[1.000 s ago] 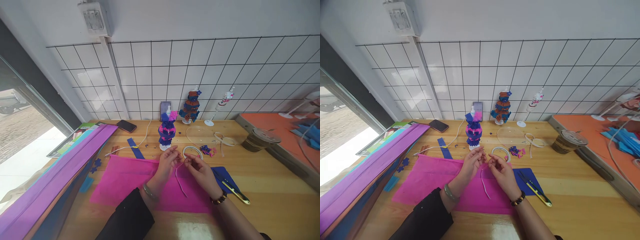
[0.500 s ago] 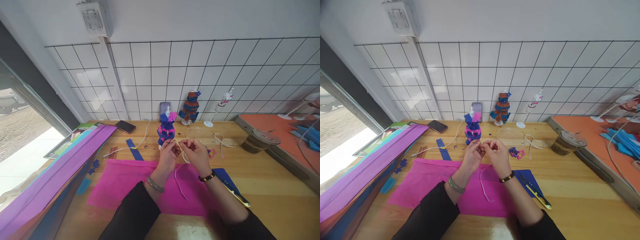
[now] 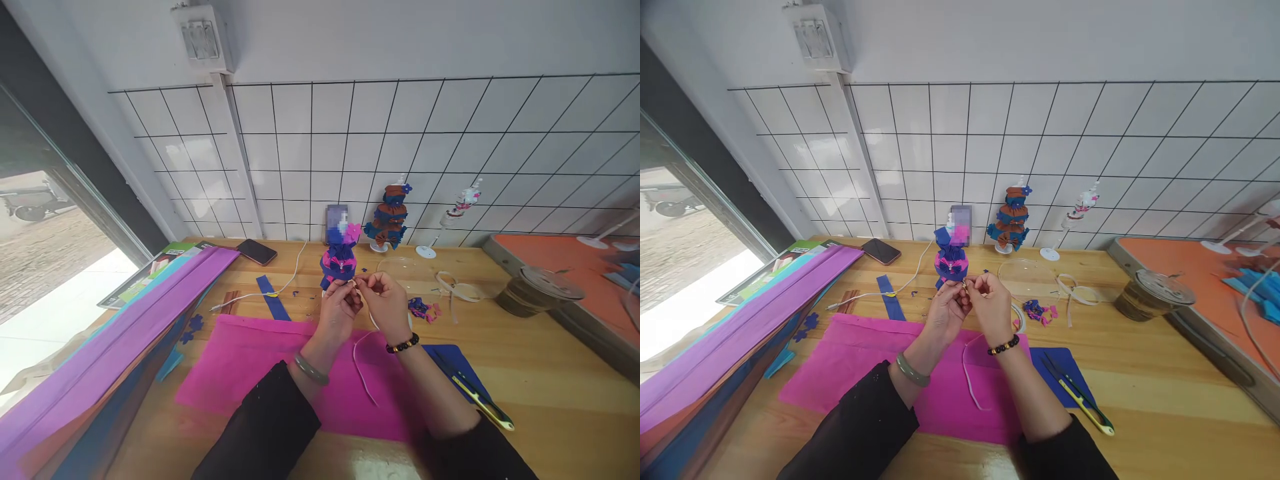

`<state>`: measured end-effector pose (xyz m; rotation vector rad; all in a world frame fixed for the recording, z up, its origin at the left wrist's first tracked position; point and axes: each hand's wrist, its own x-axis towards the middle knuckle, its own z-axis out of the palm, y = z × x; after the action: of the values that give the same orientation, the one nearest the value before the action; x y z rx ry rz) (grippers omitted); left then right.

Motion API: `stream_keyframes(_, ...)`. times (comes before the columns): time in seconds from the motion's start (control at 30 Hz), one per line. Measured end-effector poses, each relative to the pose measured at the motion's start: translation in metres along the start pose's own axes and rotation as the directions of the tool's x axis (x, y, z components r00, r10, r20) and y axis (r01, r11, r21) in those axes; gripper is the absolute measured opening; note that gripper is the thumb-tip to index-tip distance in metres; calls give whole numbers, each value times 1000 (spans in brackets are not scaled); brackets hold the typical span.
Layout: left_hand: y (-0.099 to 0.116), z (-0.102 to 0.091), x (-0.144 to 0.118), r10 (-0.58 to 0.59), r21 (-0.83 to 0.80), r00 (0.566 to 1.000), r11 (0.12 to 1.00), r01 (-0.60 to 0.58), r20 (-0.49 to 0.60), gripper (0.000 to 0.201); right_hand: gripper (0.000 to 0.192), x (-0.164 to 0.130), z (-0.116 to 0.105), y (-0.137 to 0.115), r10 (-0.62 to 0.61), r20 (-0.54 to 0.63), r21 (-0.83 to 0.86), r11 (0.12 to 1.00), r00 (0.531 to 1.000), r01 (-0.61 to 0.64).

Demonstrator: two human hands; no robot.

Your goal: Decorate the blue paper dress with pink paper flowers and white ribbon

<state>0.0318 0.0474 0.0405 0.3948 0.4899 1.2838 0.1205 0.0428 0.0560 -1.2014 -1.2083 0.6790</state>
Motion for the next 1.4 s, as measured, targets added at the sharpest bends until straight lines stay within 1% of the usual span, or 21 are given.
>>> stream_keyframes(0.2,0,-2,0,9,8,1000,1000,-9,-5,19,23,2,1,-1,15,-8,-4,1000,1000,-15)
stream_keyframes(0.4,2,0,-2,19,-19,1000,1000,-19,-12,16,23,4,2,-1,-24,-10,-41,999,1000,24)
stream_keyframes(0.57,3,3,-2,12,-17,1000,1000,-13,-27,16,24,3,2,-2,-28,-29,-71,997,999,26)
stream_keyframes(0.83,1,-2,0,1,-31,1000,1000,-1,10,16,25,7,4,0,-21,-25,-27,999,999,21)
stream_keyframes(0.97,2,-2,1,-9,-24,1000,1000,9,-3,16,25,10,5,3,6,-12,26,1000,1000,-6)
stream_keyframes(1.07,2,-2,2,-12,-17,1000,1000,12,-11,17,29,12,5,5,54,14,127,990,998,-55)
stream_keyframes(1.13,1,-2,2,-14,-26,1000,1000,13,-11,18,32,14,4,6,106,54,227,967,993,-115)
stream_keyframes(1.3,-1,-4,5,7,-32,1000,999,-7,-7,20,35,16,1,9,244,174,425,855,954,-297)
stream_keyframes(1.4,-1,-5,5,20,-34,1000,999,-20,4,19,34,15,0,8,268,283,488,787,921,-379)
